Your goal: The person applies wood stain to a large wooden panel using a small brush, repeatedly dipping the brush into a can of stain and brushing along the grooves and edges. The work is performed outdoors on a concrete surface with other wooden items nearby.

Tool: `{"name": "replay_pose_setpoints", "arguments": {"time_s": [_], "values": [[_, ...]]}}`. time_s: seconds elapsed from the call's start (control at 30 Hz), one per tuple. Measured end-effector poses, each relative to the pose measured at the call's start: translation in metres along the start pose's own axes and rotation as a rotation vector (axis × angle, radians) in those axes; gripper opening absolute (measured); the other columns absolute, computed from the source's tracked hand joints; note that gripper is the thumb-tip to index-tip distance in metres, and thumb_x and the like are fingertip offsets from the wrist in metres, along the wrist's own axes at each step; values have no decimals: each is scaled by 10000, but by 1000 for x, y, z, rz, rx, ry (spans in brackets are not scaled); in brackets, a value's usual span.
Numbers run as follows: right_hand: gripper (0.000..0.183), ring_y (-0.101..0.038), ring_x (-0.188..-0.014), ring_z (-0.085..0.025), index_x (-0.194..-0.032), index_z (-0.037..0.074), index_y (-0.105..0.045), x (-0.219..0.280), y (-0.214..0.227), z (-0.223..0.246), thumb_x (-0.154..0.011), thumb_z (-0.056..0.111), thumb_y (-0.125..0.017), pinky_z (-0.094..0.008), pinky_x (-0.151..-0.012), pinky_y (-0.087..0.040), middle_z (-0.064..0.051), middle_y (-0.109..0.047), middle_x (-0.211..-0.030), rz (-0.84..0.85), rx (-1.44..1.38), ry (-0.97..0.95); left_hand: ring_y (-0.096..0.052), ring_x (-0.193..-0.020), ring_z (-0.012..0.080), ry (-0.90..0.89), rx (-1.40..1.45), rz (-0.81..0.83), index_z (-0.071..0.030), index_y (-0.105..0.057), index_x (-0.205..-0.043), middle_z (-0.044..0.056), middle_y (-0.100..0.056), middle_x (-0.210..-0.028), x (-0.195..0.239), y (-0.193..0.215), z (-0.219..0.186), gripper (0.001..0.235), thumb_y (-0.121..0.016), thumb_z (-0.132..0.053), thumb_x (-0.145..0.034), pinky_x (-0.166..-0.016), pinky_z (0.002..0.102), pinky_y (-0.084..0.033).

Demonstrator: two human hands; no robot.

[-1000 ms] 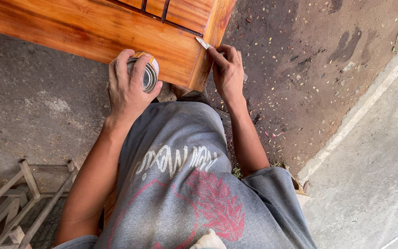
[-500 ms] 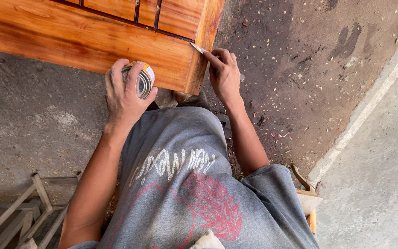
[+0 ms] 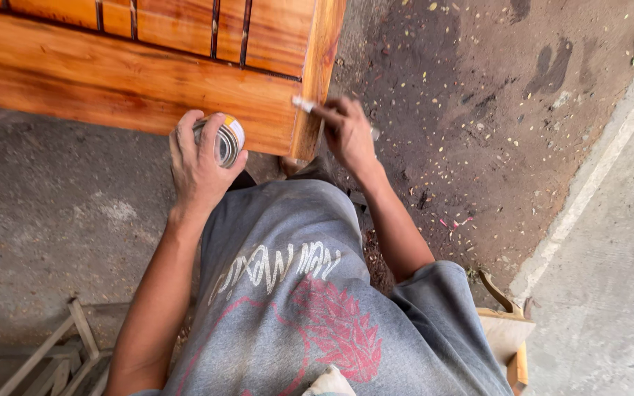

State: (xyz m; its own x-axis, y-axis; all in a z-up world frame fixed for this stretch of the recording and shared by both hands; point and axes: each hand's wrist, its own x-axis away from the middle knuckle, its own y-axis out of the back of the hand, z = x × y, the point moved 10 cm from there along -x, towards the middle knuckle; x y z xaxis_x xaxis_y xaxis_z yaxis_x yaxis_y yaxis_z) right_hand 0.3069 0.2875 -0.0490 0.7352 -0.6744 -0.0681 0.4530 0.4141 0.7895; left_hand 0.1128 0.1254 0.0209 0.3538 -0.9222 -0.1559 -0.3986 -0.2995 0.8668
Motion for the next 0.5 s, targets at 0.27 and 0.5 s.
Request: {"name": "replay_pose_setpoints", "arguments": {"time_s": [0.27,0.5], "values": [[403,-627,-1045,-376,-1135,92,-741,3,-2,-32,-757,-33,-679,-438,-908,-531,-156,-663,-1141,-195,-71,-45,-547,-1210,426,-17,-55,-113,-129,-595,-1356,176,-519,-1352,3,-5,-6,696,-873,-300,-741,-1006,539,-494],[338,-675,-966,-337,-1153,135,-755,24,-23,-36,-853,36,-634,-432,-830,-558,-105,-695,-1036,-194,-93,-129,-549,-1218,407,27,-63,-115,-158,-589,-1329,162,-532,-1327,7,-21,16,700,-849,-341,-706,-1003,535,-494]]}}
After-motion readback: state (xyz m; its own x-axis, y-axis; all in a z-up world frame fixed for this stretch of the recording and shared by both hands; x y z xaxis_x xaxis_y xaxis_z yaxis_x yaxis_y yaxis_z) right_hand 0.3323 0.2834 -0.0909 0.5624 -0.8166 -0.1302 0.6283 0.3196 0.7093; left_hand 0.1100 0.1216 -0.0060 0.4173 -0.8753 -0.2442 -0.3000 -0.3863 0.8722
